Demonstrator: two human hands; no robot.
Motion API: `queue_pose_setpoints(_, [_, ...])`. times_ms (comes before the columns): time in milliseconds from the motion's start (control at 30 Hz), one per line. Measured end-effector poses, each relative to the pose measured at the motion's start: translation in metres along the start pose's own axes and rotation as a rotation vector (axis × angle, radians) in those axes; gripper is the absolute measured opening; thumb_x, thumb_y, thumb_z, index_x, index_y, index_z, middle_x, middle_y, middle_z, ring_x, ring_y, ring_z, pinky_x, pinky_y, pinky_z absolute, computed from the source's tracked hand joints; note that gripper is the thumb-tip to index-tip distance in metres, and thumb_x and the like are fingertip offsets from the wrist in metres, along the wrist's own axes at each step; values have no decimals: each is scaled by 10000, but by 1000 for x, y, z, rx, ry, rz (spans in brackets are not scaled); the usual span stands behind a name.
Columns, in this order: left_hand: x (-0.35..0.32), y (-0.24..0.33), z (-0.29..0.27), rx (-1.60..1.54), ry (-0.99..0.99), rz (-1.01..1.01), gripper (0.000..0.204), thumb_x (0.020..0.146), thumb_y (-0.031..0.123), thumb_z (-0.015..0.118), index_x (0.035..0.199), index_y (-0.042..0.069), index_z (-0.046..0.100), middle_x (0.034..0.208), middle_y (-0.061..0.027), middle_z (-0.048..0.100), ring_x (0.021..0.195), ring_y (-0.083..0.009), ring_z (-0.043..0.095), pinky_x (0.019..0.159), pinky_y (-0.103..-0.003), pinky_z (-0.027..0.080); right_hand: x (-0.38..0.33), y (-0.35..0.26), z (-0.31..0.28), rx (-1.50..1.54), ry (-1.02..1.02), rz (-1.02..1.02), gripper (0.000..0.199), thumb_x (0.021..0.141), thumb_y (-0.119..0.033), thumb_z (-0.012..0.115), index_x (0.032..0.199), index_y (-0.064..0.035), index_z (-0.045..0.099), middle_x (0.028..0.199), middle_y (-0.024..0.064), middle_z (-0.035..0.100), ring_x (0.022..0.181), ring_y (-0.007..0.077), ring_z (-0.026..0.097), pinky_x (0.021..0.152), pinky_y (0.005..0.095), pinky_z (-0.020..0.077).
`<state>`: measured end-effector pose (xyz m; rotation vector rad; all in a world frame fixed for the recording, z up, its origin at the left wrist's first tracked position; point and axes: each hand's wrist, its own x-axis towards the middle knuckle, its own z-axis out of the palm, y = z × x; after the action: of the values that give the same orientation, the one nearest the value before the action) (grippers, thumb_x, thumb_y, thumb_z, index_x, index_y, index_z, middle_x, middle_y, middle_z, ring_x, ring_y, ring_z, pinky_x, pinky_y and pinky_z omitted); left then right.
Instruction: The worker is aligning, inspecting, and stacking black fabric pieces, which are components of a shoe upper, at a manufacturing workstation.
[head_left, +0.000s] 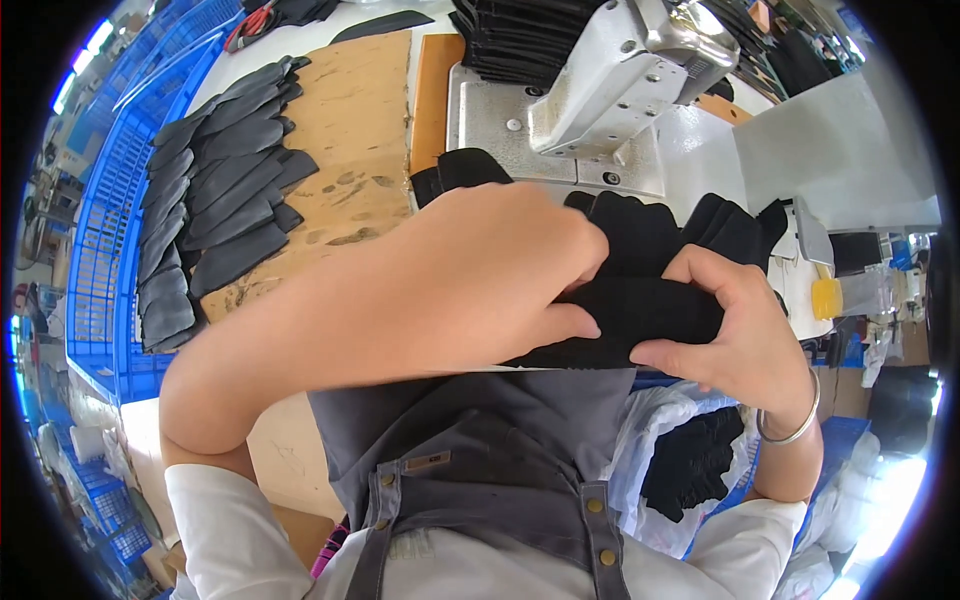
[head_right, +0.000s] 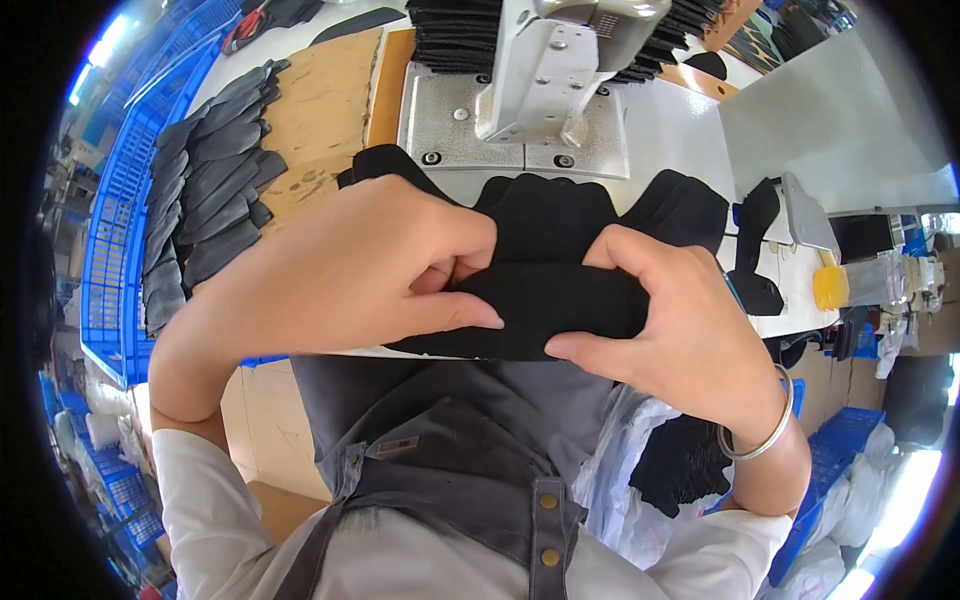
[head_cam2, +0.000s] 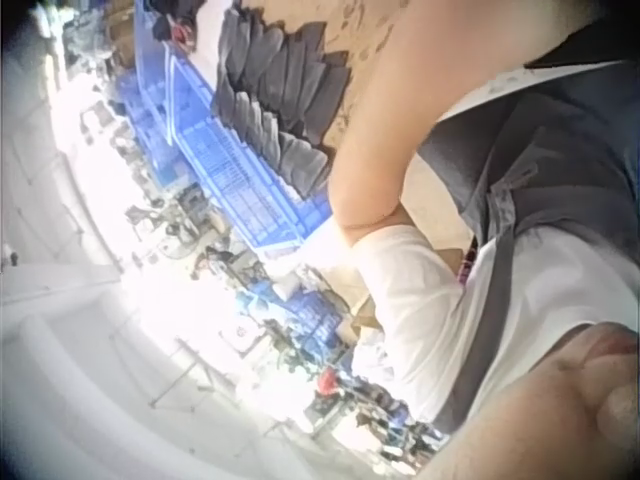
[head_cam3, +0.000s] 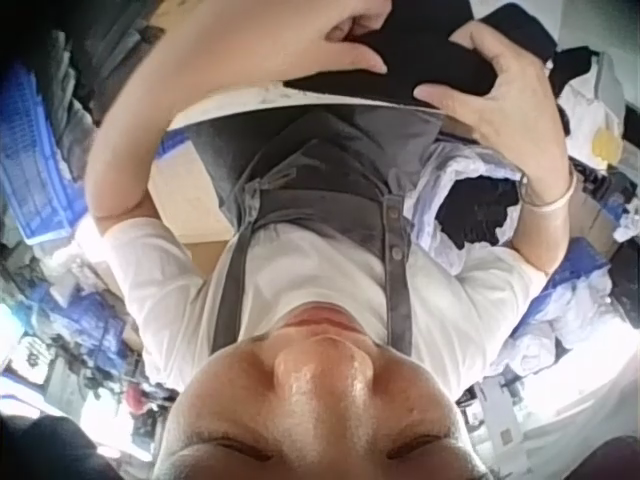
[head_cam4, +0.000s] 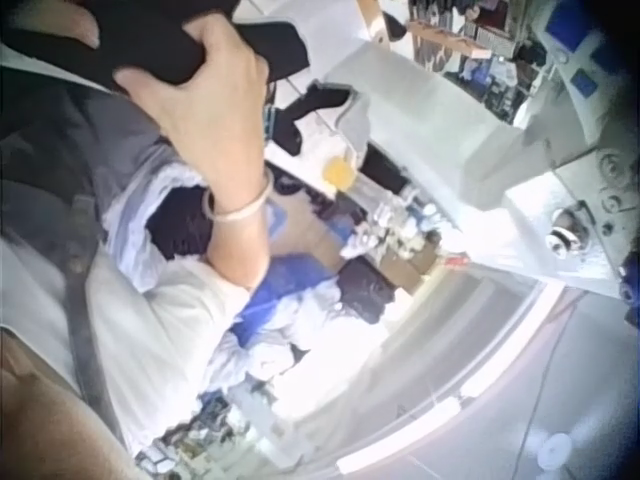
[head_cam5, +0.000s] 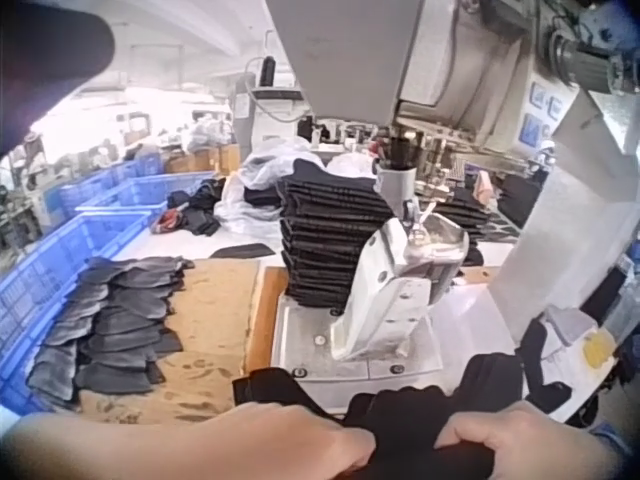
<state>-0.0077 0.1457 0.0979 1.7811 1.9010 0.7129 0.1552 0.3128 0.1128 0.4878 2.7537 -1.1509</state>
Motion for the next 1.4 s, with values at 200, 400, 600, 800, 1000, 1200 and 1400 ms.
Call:
queue_pose_setpoints(200, [-29,27,17,264,231,-11,569,643,18,732,1184,61,560,1224,-149,509,1076,-354,524,869,-404,435,1,10,0,-145,71,-219,395,618,-148,829,824,-10,521,647,81,554,548,174,582,536,259,439])
queue_pose_setpoints(400, [-14,49,42,394,170,185,844,659,319,695,1341,-79,396,1429,-208,382,1319,-349,385,1072,-451,309,2,18,-2,-113,108,-363,400,700,-210,762,916,54,552,664,207,587,591,357,614,563,362,483])
queue_pose_setpoints(600, [-11,32,72,530,163,134,934,647,458,677,1370,-48,372,1449,-184,366,1341,-327,358,1097,-432,271,-9,20,-25,188,-122,92,304,841,-226,658,847,61,559,591,114,605,466,172,618,434,266,446])
queue_pose_setpoints(800, [-8,33,69,532,124,142,885,665,450,679,1371,-6,401,1451,-173,367,1335,-336,361,1089,-438,282,-14,32,-37,207,-129,153,292,882,-245,625,760,15,576,551,55,578,429,118,580,416,240,429])
queue_pose_setpoints(1000, [-8,33,63,507,63,187,699,709,444,671,1341,195,505,1441,-159,387,1313,-353,381,1053,-464,314,-10,40,-43,145,-239,64,253,879,-196,661,720,-29,557,543,7,573,439,54,539,411,195,383])
queue_pose_setpoints(1200, [-8,32,60,505,29,196,671,711,446,659,1331,230,521,1439,-147,396,1310,-355,385,1044,-470,323,-15,48,-34,-14,-99,-137,224,849,-190,689,744,-41,560,525,24,542,446,102,518,442,255,371])
queue_pose_setpoints(1400, [-6,31,60,527,26,204,660,705,416,671,1324,233,529,1437,-148,398,1305,-352,393,1038,-471,333,-22,53,-26,-150,42,-260,226,833,-222,655,764,-34,552,585,113,578,555,305,582,529,382,442])
